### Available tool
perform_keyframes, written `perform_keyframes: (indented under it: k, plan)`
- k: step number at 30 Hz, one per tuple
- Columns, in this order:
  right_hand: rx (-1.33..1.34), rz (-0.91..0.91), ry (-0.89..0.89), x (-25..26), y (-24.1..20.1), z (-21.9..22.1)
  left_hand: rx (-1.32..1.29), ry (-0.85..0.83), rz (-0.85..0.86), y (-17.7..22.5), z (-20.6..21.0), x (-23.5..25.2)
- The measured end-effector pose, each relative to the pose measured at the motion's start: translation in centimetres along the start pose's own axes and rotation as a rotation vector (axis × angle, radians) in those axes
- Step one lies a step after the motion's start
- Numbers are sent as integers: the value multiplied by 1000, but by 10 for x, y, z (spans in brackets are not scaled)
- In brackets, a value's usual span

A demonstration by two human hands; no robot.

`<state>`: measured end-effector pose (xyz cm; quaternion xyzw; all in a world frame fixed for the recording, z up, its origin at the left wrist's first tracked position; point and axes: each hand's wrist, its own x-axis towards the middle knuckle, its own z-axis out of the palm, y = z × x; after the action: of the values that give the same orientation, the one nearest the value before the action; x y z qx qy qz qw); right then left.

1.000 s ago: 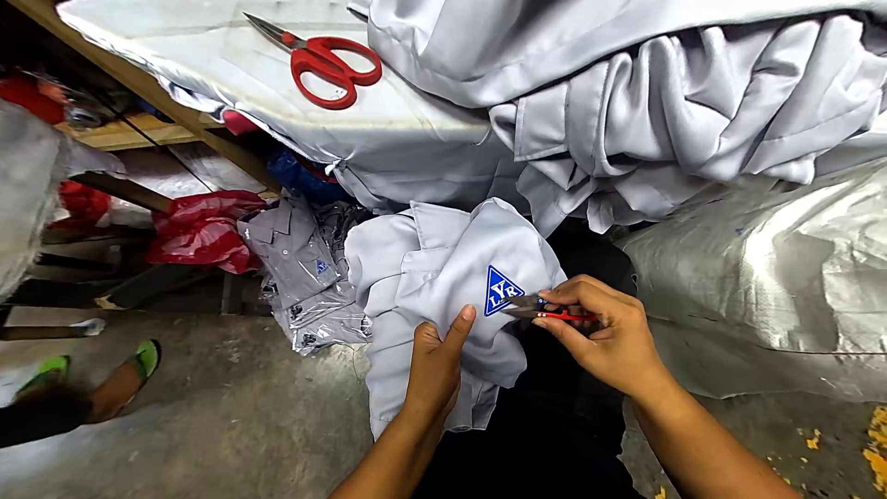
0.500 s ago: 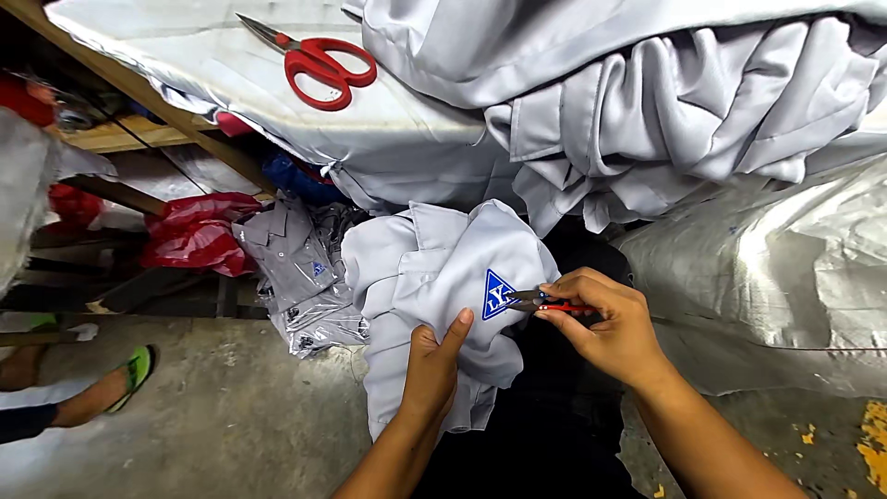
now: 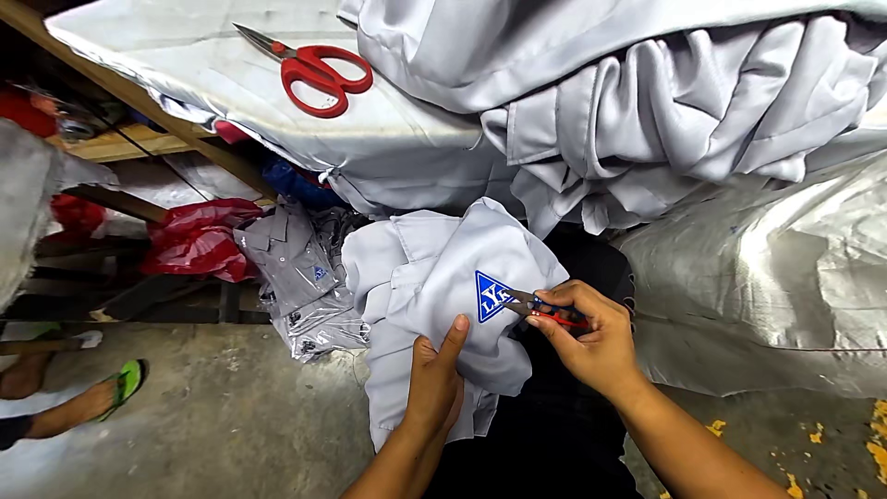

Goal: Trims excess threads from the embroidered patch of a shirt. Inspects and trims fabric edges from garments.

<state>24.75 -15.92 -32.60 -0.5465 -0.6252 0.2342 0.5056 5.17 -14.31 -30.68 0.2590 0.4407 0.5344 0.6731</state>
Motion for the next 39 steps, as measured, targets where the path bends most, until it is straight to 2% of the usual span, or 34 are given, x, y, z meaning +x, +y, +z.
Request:
perform_keyframes:
  k: [9,12,17,30,39]
  plan:
    - [-23,-77,-9,0,-1,2,-30,9,-14,-2,0,1]
    - [18,-48,-75,0,-5,-2,-33,23,-13,-2,0,2]
    - [15,3,-75,1,-6,-8,-6,14,13,-2,0,2]
    - [-140,-148,-108,7,-5,-10,30,1,6,-1,-1,2]
    - [-100,-96,-135,6,-6,-11,23,-8,26,-1,-2,2]
